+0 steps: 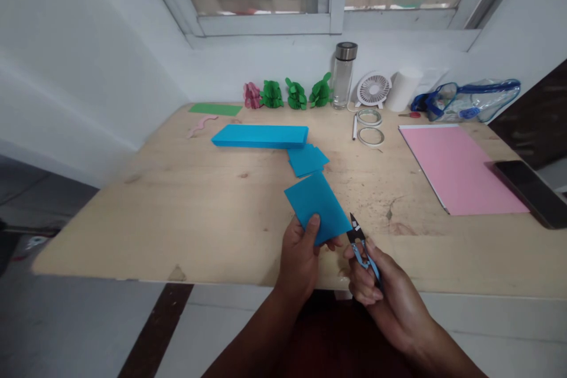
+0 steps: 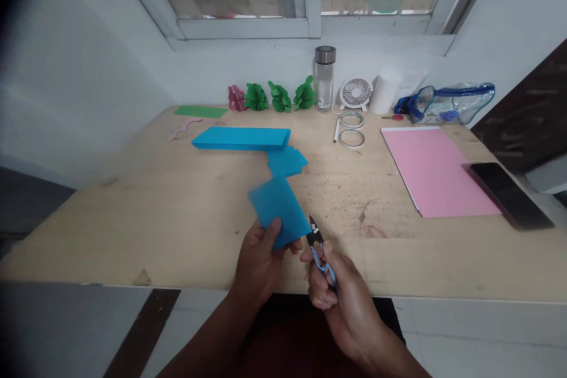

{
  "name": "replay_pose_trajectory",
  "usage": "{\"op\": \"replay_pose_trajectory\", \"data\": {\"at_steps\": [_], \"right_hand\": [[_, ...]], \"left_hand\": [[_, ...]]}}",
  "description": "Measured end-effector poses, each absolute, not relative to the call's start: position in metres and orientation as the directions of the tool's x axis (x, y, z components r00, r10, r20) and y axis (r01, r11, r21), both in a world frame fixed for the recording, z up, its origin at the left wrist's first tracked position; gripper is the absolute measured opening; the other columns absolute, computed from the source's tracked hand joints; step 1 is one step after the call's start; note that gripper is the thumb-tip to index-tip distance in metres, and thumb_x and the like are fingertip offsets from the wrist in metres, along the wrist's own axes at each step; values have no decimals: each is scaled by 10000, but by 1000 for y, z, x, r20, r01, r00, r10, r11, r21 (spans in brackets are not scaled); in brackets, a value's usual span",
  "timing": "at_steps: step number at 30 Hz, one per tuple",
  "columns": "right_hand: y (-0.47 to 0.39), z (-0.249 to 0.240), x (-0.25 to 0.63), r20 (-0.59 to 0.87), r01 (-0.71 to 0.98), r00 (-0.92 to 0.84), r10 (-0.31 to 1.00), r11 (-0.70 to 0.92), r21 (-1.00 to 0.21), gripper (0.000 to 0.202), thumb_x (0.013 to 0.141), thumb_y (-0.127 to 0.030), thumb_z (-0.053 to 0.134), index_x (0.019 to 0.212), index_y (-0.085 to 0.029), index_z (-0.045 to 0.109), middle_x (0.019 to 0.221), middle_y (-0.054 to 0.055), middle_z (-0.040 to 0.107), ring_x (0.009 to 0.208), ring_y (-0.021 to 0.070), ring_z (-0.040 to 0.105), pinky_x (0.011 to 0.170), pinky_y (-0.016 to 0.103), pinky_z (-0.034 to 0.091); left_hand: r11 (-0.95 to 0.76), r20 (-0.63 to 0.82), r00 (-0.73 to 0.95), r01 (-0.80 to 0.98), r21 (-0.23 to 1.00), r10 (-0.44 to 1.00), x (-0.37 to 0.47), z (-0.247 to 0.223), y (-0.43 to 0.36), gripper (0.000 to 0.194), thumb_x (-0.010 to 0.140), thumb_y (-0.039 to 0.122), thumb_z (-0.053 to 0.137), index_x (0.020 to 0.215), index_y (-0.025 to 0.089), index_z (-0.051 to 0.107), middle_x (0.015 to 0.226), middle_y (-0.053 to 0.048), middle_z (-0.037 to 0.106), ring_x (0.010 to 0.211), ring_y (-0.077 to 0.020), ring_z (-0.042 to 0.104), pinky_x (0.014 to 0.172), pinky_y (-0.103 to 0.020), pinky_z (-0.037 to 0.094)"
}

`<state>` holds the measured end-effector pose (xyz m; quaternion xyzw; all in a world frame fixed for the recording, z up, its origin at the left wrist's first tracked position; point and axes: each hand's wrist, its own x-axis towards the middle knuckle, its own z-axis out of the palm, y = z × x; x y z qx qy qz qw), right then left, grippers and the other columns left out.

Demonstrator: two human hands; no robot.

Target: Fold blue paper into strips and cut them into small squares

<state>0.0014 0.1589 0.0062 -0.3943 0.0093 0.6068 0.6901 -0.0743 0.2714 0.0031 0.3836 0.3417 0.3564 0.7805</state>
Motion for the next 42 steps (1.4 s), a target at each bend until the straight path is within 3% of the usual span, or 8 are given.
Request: {"op": "replay_pose_trajectory", "data": {"at_steps": [25, 42], "right_hand": [[159, 10, -3, -475, -879, 212, 854, -46, -474, 363, 860, -488, 605, 829, -133, 671, 516, -84, 302, 431, 24, 157, 430, 199, 169], [157, 7, -10, -536, -866, 257, 804, -54, -497, 405, 726, -528, 735, 792, -135, 664, 490, -88, 322, 430, 16, 149, 426, 202, 147]], "left_hand": [[468, -255, 530, -317, 825, 808, -78, 5, 272, 337, 780, 470, 686, 788, 164, 545, 600, 5, 604, 491, -119, 548, 508, -243, 440], [445, -234, 537, -306, 842, 811, -82, 1, 267, 346, 797, 482, 666, 783, 154, 554, 599, -8, 619, 498, -116, 547, 523, -235, 443]]}}
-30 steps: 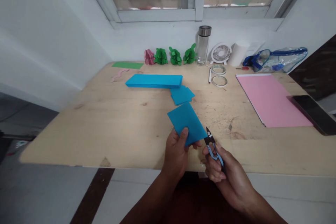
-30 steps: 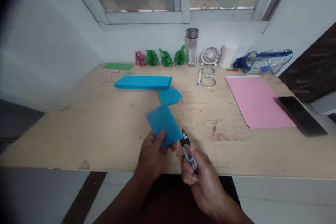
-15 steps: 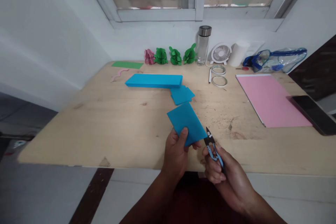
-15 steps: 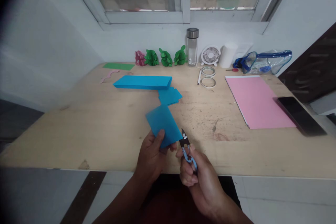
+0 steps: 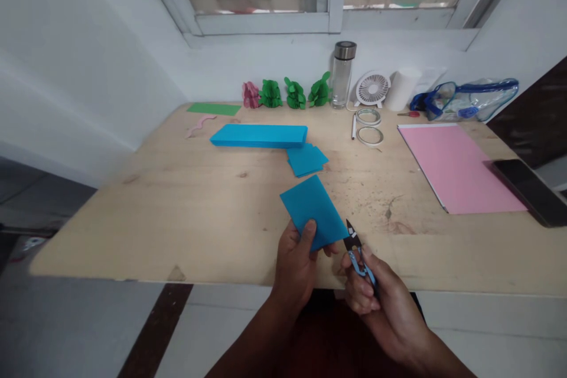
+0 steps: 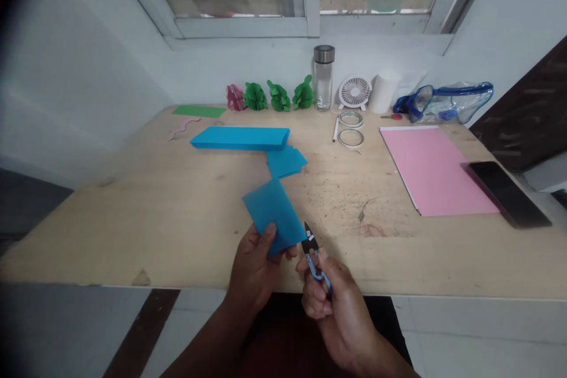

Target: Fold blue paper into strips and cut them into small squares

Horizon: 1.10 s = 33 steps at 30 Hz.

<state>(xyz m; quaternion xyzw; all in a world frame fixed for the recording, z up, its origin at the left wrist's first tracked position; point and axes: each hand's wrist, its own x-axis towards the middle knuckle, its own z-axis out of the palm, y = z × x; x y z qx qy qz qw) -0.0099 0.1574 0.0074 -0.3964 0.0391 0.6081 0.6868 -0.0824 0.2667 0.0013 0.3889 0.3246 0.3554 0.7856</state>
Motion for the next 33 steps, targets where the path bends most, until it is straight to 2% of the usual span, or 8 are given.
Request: {"op": "replay_pose_trajectory", "data": {"at_steps": [10, 17, 25, 33], "right_hand": [[154, 2, -13, -525, -871, 257, 811, -40, -489, 385, 741, -515, 727, 785, -136, 675, 491, -84, 324, 428, 14, 167, 432, 204, 139], [153, 1, -12, -507, -844, 269, 819, -54, -534, 384, 784, -527, 681, 787, -143, 660, 474, -90, 299, 429, 26, 159, 436, 212, 147], [156, 7, -9, -503, -860, 257, 825, -43, -509, 378, 824, -506, 643, 766, -132, 636, 506, -86, 317, 437, 29, 141, 432, 218, 153], [153, 4, -9, -503, -870, 251, 827, -35, -492, 395, 789, -524, 678, 762, -132, 631, 492, -88, 334, 425, 26, 157, 434, 218, 157]], "left_hand": [[443, -236, 533, -303, 844, 813, -84, 1, 265, 350, 791, 482, 675, 788, 156, 549, 648, -17, 635, 510, -115, 553, 518, -235, 447], [439, -253, 523, -269, 857, 814, -86, 0, 265, 363, 779, 496, 681, 771, 160, 544, 606, -8, 621, 505, -121, 554, 514, -238, 440], [482, -300, 532, -242, 842, 792, -86, -3, 257, 378, 752, 502, 709, 768, 164, 540, 563, 19, 582, 489, -106, 516, 520, -227, 427], [484, -303, 534, -237, 842, 789, -90, -4, 251, 337, 789, 480, 677, 811, 174, 538, 548, 34, 565, 490, -110, 502, 528, -233, 424]]}}
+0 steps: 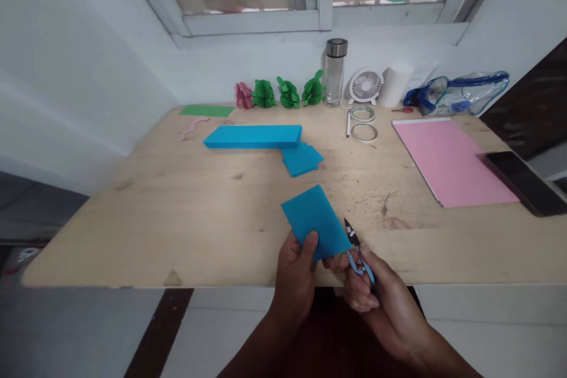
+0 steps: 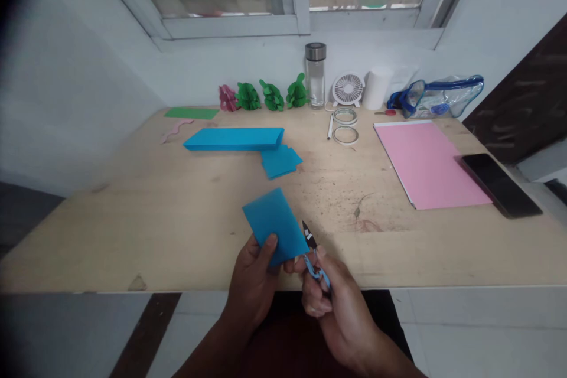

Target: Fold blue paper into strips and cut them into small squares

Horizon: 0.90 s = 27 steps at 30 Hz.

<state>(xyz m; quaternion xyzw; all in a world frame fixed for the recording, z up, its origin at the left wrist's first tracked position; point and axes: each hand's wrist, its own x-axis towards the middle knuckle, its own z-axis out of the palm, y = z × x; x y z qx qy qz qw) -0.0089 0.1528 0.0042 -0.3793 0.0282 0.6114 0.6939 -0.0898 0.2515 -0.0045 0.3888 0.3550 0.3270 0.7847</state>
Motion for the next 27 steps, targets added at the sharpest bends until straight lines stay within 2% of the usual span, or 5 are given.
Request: {"op": "replay_pose_trajectory", "data": {"at_steps": [13, 18, 27], "right_hand": [[151, 7, -14, -495, -867, 240, 835, -45, -496, 381, 829, -505, 642, 757, -131, 641, 496, -84, 311, 429, 21, 149, 432, 207, 135], [151, 6, -15, -487, -867, 240, 840, -40, -497, 380, 847, -500, 621, 769, -130, 648, 504, -79, 322, 435, 23, 159, 434, 206, 144], [151, 7, -16, -490, -840, 270, 829, -46, -541, 380, 812, -508, 660, 763, -131, 653, 495, -80, 330, 424, 17, 159, 430, 208, 135]], "left_hand": [[477, -302, 517, -246, 843, 801, -94, -3, 249, 338, 773, 477, 693, 789, 164, 567, 621, 5, 598, 544, -118, 528, 550, -238, 436], [484, -315, 500, -254, 837, 806, -95, -4, 248, 346, 754, 478, 710, 777, 174, 546, 599, 21, 575, 552, -117, 520, 574, -242, 443], [468, -292, 517, -250, 847, 805, -97, -3, 245, 347, 772, 491, 691, 784, 173, 552, 597, 20, 579, 573, -129, 550, 576, -242, 435]]}}
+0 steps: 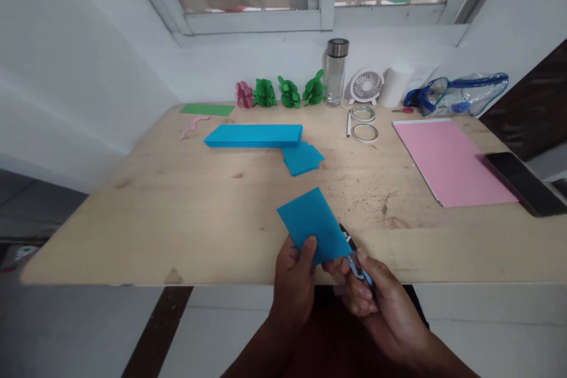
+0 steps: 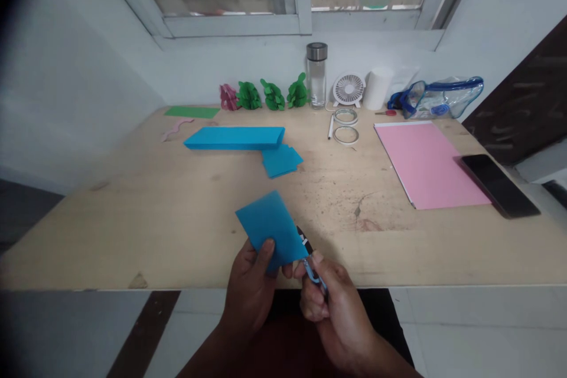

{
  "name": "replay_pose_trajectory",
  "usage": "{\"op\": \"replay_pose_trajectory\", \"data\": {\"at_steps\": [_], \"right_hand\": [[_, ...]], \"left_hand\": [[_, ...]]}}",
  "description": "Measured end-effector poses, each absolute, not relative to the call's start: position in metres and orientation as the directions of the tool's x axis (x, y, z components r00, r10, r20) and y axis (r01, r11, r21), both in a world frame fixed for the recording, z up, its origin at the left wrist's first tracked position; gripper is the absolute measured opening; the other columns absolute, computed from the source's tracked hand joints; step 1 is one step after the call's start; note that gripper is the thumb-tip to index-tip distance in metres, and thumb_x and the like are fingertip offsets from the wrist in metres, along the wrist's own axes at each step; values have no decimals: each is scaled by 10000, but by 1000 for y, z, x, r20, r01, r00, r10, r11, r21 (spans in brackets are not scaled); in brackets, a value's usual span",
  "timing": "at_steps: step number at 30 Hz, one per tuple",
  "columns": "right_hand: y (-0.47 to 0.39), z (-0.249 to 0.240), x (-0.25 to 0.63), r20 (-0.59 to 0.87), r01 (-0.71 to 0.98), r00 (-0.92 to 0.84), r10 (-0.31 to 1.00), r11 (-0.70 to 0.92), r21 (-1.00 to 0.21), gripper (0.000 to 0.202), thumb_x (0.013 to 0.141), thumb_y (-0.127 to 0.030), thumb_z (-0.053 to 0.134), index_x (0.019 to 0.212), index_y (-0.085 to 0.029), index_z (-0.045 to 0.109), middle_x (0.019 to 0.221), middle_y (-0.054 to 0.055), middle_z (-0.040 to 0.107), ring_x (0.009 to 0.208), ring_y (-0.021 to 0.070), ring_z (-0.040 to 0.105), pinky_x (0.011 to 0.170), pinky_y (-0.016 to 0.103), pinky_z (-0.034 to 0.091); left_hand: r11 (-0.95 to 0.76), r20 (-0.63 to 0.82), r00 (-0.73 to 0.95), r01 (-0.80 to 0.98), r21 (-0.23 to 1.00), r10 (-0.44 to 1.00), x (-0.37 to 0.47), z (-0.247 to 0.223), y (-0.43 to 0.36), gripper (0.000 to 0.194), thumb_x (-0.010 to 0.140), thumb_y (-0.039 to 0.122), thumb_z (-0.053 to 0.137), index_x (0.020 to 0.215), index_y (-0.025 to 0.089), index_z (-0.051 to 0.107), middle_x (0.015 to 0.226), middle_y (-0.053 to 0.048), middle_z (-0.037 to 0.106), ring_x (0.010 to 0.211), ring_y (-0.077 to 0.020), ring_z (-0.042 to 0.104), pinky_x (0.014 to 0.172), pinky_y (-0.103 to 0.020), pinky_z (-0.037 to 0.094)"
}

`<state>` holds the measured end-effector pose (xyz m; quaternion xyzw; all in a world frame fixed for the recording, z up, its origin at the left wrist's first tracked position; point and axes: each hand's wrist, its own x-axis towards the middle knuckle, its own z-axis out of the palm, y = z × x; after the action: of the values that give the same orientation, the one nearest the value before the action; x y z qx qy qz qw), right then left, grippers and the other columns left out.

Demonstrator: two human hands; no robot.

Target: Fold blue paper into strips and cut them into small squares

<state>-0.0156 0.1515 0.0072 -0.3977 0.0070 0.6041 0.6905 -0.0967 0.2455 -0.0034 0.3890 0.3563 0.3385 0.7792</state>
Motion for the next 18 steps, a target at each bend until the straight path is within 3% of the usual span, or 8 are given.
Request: {"op": "replay_pose_trajectory", "data": {"at_steps": [6, 18], "right_hand": [[151, 6, -14, -484, -770, 302, 822, -90, -632, 403, 817, -537, 644, 764, -138, 651, 470, -88, 288, 430, 32, 165, 432, 216, 126], [147, 0, -16, -488, -692, 331, 808, -143, -707, 483, 794, -624, 616, 721, -148, 638, 459, -76, 307, 456, 54, 197, 460, 244, 143]], "left_hand": [[493, -341, 471, -249, 834, 814, -100, -5, 249, 339, 727, 461, 740, 789, 167, 585, 700, -5, 649, 656, -146, 604, 667, -271, 490], [641, -447, 527, -269, 719, 723, -101, 8, 271, 414, 551, 398, 862, 807, 138, 667, 719, -33, 690, 634, -163, 628, 599, -259, 497]]}}
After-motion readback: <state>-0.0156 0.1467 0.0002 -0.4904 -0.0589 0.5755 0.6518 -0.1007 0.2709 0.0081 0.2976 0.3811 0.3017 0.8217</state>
